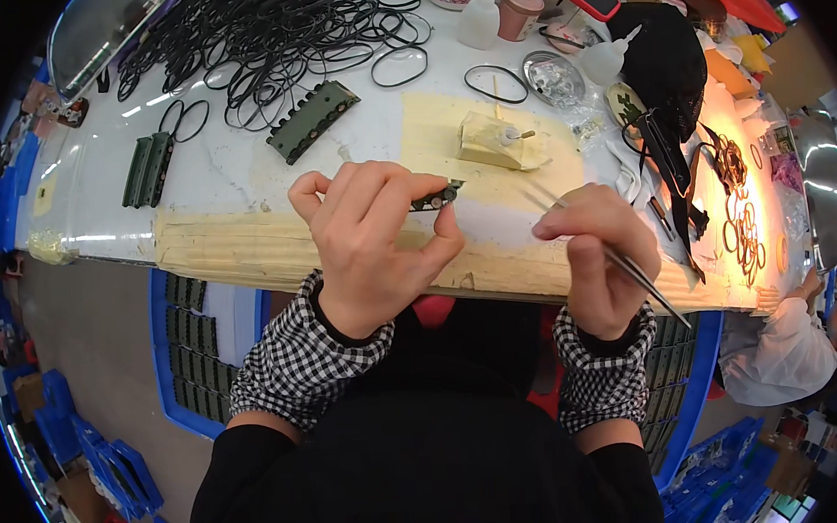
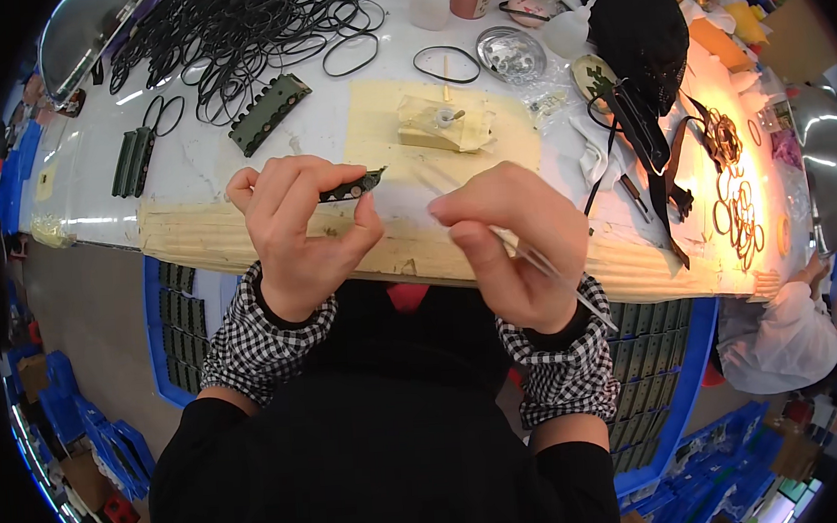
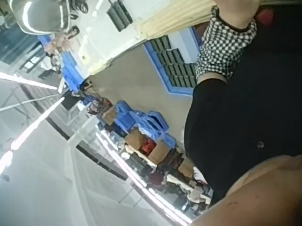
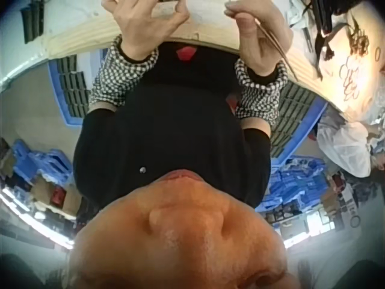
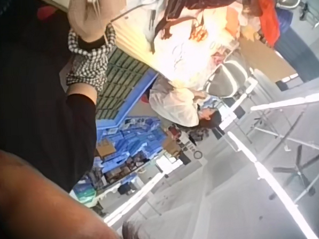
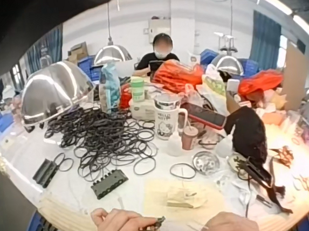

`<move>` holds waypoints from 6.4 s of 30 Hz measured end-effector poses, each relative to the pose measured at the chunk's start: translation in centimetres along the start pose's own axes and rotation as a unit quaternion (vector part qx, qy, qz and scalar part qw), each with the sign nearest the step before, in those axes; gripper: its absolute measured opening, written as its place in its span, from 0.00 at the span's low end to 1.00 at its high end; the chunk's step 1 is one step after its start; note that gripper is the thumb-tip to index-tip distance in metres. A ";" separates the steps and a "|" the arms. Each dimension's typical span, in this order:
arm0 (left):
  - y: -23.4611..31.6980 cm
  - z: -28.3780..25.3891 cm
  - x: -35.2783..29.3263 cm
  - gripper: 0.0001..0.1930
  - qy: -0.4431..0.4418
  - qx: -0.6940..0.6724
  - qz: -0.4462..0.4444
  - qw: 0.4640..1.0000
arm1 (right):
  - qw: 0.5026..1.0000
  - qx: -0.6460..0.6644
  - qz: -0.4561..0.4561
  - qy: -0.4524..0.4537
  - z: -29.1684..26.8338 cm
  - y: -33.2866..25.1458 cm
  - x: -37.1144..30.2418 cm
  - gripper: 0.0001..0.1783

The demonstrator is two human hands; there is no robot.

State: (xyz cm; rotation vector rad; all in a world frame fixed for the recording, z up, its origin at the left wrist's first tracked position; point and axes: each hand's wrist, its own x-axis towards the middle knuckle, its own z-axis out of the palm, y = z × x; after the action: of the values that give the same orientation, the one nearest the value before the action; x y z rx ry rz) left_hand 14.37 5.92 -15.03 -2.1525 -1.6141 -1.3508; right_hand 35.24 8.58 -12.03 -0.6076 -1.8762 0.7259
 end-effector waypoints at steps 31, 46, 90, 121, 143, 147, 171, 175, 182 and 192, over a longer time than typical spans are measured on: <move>-0.6 2.8 1.7 0.13 0.054 -0.016 0.007 0.998 | 0.947 -0.309 0.026 0.087 1.3 4.9 2.6 0.06; -0.9 3.3 1.5 0.12 0.073 -0.012 0.012 0.997 | 0.946 -0.312 0.039 0.083 1.6 4.8 2.6 0.06; -0.8 3.2 1.4 0.11 0.064 -0.021 0.012 0.998 | 0.964 0.080 0.197 0.162 1.5 2.7 2.3 0.07; -0.8 3.1 1.4 0.11 0.066 -0.024 0.019 0.997 | 0.958 0.141 0.223 0.113 3.0 2.5 2.7 0.07; -0.6 2.9 1.5 0.13 0.061 -0.025 0.014 0.998 | 0.936 -0.336 0.058 0.085 1.9 4.6 2.8 0.07; -0.6 2.8 1.4 0.13 0.068 -0.021 0.008 0.997 | 0.948 -0.272 0.075 0.151 1.8 2.7 2.4 0.15; -1.0 3.0 1.0 0.13 0.073 -0.028 0.039 0.996 | 0.992 -0.120 0.008 -0.044 1.3 0.8 2.7 0.09; -0.9 3.1 1.0 0.14 0.068 -0.028 0.045 0.996 | 0.986 -0.139 0.005 -0.093 0.7 0.2 3.3 0.09; -0.7 3.1 1.3 0.12 0.064 -0.019 0.018 0.998 | 0.990 -0.128 -0.055 0.008 0.9 -0.5 2.0 0.10; 0.0 1.1 1.7 0.07 -0.016 -0.521 -0.375 0.767 | 0.942 -0.321 0.028 0.092 0.8 4.2 2.1 0.07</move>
State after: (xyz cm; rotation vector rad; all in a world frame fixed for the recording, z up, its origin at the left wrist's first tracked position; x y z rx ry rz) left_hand 15.00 7.76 -14.45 -1.8712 -2.1497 -3.0642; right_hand 34.10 12.80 -13.94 -1.0995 -1.9112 0.0606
